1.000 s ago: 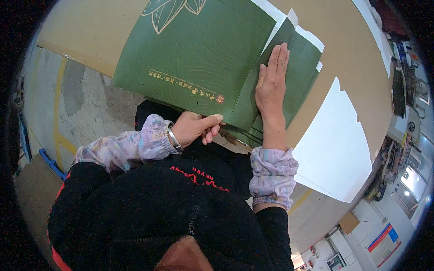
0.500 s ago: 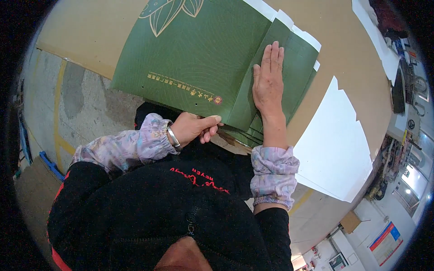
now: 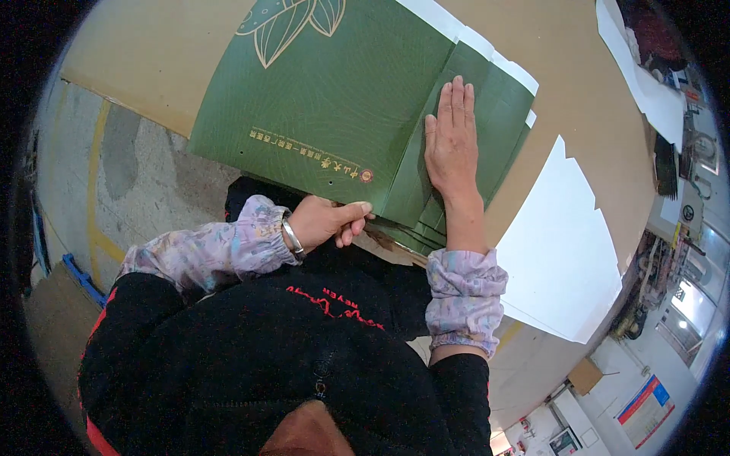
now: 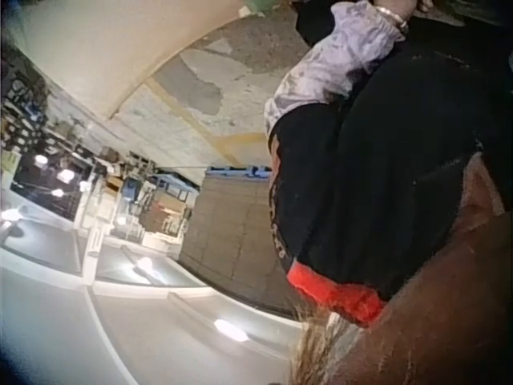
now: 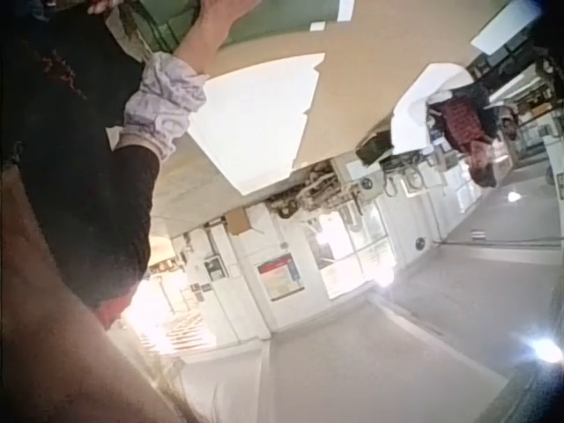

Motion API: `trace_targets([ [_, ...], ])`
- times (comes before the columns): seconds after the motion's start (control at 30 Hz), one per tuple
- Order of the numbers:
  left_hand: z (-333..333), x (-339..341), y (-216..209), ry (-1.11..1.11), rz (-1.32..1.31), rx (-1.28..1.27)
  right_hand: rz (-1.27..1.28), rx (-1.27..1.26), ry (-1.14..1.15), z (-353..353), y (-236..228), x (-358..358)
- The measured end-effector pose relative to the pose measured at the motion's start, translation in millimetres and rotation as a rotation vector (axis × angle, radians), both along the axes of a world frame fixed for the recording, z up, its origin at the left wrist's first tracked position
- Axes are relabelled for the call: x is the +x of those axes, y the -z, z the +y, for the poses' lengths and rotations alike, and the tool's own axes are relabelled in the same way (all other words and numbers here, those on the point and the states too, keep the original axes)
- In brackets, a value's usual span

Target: The recorder is folding and stacking printed green paper packaging or gift box components on a workbench in a factory setting.

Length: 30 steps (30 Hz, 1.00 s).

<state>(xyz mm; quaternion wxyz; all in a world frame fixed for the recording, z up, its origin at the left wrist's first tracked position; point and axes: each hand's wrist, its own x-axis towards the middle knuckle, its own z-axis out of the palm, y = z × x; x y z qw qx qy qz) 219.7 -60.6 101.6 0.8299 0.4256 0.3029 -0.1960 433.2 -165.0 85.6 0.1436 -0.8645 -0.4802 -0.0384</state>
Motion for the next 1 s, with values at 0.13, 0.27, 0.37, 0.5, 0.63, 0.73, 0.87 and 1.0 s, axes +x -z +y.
trace_targets([
  [0.13,-0.7,0.8,-1.1,0.002,0.004,-0.007,0.000,-0.030,0.006,1.4,-1.0,4.2],
  [0.27,-1.2,1.1,-2.3,0.005,0.011,0.002,-0.016,-0.050,0.007,3.1,2.7,10.7],
  [0.37,0.4,-0.8,-3.8,0.013,0.025,-0.003,-0.030,-0.068,0.002,8.3,4.4,15.2],
  [0.5,-0.4,-2.0,-2.1,0.020,0.036,0.015,-0.044,-0.067,0.006,16.0,9.0,29.9],
  [0.63,1.4,-0.9,-3.2,0.054,-0.006,0.051,-0.060,-0.044,0.001,28.5,19.2,60.5],
  [0.73,-1.1,3.2,-5.7,0.053,0.069,0.035,-0.100,0.001,0.010,47.4,25.1,96.7],
  [0.87,-6.1,5.9,-3.6,0.002,0.080,0.046,-0.060,-0.030,0.098,69.4,32.6,137.0],
  [1.0,-8.2,3.3,1.9,-0.021,0.026,0.083,-0.151,0.071,0.066,52.4,41.3,96.3],
])
